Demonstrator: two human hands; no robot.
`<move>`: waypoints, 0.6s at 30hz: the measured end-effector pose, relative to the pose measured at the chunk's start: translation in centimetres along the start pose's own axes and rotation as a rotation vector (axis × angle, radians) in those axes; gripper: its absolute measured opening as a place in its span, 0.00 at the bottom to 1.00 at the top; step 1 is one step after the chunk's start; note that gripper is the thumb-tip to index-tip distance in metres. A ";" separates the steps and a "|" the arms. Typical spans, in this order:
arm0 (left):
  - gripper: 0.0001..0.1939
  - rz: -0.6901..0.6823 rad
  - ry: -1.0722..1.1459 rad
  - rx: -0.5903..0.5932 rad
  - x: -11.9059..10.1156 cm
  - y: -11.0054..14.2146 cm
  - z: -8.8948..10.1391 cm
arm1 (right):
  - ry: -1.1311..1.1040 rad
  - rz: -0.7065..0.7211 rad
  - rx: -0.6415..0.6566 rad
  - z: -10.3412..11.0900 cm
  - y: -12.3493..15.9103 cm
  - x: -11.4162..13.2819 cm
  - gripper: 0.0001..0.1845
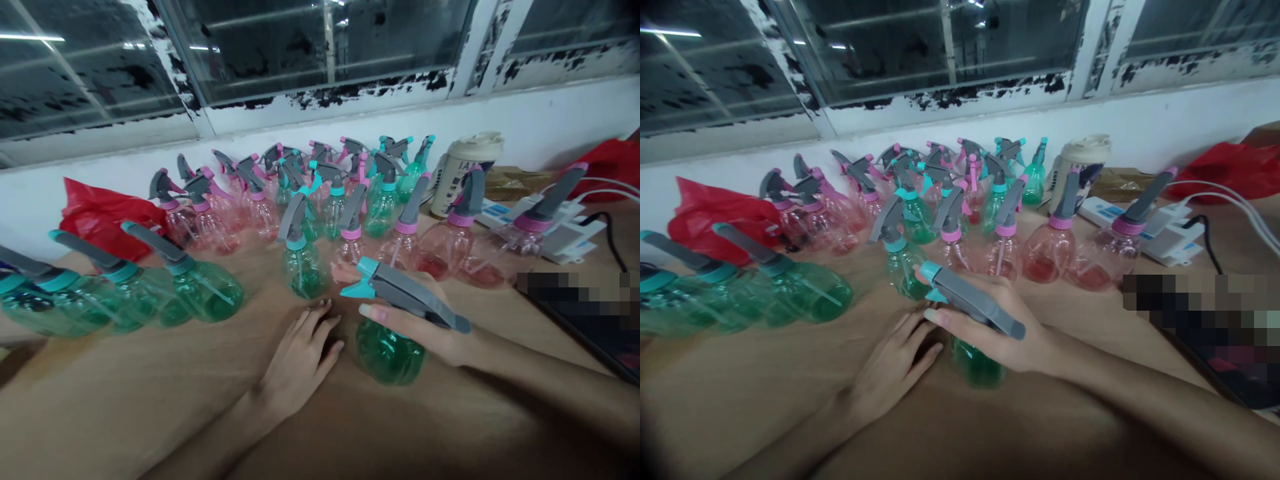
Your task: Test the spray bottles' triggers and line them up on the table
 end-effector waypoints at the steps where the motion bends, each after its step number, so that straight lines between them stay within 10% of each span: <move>1: 0.17 -0.016 -0.020 0.002 -0.1 0.0 0.0 | -0.007 -0.017 0.003 0.0 0.1 -0.1 0.16; 18: 0.18 -0.053 -0.088 0.021 -0.4 0.3 -0.1 | -0.015 0.064 -0.010 0.3 -0.1 0.5 0.06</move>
Point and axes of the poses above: each hand's wrist, its own y-axis away from the middle knuckle, its own z-axis out of the back of the hand, x = y × z, the point moved 5 cm from there along -y, towards the middle knuckle, and after that the axes turned 1 degree about -z, right-handed, at the moved point
